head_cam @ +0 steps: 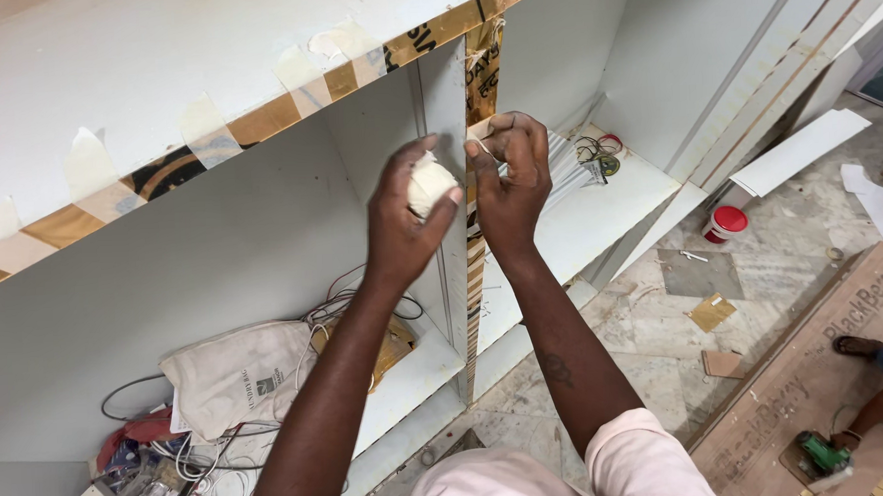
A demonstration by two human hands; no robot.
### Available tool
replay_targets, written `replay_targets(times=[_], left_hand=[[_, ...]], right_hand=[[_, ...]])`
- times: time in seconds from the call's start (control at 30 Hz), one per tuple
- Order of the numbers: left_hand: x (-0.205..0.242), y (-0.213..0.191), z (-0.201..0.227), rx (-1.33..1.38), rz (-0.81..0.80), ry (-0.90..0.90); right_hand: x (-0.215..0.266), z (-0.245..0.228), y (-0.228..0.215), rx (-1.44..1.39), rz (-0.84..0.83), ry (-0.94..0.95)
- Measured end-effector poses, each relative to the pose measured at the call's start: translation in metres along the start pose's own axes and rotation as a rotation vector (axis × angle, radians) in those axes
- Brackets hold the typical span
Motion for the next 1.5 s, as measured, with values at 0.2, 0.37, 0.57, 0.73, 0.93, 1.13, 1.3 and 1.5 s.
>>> replay_targets(times=[0.2, 0.37, 0.57, 0.73, 0.93, 1.13, 1.3, 1.5], left_hand=[[0.008, 0.032, 0.013, -0.108, -0.087, 0.092], [0.017, 0.040, 0.014, -0.037, -0.082, 0.077], [0.027, 0.039, -0.007, 0.095, -0.031, -0.107], [0.042, 0.041, -0.015, 0.151, -0.092, -0.291], [0.057, 0.043, -0.017, 0.206, -0.098, -0.250], [0.065, 0.044, -0.010, 0.231, -0.066, -0.157], [0.070, 0.058, -0.035, 0.626, -0.047, -0.346], [0.072, 0.047, -0.026, 0.422, -0.100, -0.268]], right_hand=[[-0.001, 0.075, -0.021, -0.587, 0.105, 0.419], [-0.021, 0.140, 0.002, -0.664, 0.001, 0.717], [-0.049, 0.209, 0.034, -0.779, -0.010, 0.859], [-0.044, 0.161, -0.024, -0.638, 0.238, 0.625], [0.019, 0.036, -0.057, -0.220, 0.037, 0.108], [0.032, -0.007, -0.059, -0.028, -0.079, -0.086], [0.040, -0.019, -0.053, 0.063, -0.077, -0.183], [0.051, -0.008, -0.043, -0.073, -0.088, -0.057]])
Point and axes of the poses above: each hand's wrist, its own x-axis away from the middle knuckle, its own y-axis out of the palm, z = x × y, the point moved 10 cm from there along -x, towards the middle knuckle, and after that the axes turned 4 degrees about -x, right-handed, at the moved point
